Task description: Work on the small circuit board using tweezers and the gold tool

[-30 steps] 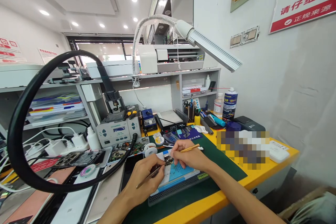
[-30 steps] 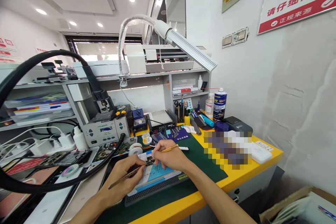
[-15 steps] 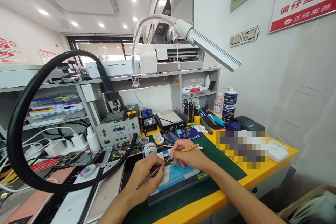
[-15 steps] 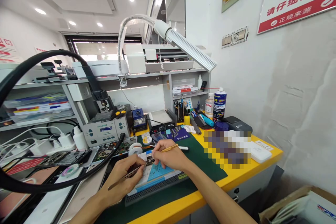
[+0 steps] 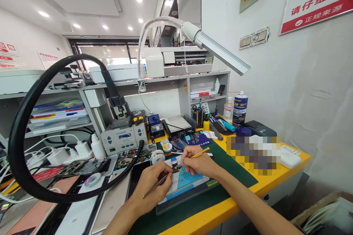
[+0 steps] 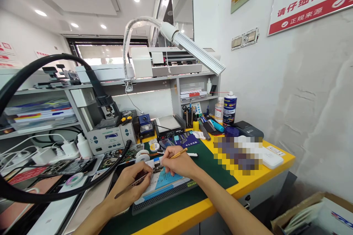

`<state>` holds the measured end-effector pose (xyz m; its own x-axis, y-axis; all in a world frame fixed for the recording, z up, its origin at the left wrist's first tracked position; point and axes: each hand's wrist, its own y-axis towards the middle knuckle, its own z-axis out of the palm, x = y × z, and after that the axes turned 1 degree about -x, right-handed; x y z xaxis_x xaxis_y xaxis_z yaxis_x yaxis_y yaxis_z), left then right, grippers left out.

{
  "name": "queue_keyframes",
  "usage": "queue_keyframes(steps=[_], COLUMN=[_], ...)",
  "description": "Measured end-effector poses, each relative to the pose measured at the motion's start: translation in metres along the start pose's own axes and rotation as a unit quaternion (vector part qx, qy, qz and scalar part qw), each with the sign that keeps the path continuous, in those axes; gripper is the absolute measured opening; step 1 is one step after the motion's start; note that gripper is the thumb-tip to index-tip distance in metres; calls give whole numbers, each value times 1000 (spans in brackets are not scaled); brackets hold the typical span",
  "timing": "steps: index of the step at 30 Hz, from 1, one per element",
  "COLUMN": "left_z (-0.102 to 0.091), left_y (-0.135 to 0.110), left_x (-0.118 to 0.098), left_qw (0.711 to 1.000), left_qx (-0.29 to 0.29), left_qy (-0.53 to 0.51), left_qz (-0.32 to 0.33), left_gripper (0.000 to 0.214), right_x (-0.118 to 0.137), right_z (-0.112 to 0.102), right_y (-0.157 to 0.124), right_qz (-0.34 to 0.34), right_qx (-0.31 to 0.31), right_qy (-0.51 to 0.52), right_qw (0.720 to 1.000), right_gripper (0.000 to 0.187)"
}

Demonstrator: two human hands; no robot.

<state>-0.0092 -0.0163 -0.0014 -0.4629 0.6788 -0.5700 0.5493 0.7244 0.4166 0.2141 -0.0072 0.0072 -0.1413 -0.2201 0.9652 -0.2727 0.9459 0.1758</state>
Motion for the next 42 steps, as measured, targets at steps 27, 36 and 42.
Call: queue_keyframes(steps=[27,36,42], left_z=[4,3,3], left_y=[-1,0,1], left_x=[5,4,3], left_qw=[1000,1000,1000], left_qx=[-14,-6,-3], left_qy=[-2,-2,1], left_qz=[-8,-8,-14], left_gripper=[20,21,23], right_x=[-6,-10,-9], right_z=[2,1,2], right_y=[0,3,1], right_qz=[-17,-18,-17], right_qx=[25,27,17], right_qy=[-23,-12,-10], right_qw=[999,999,1000], right_gripper=[2,5,4])
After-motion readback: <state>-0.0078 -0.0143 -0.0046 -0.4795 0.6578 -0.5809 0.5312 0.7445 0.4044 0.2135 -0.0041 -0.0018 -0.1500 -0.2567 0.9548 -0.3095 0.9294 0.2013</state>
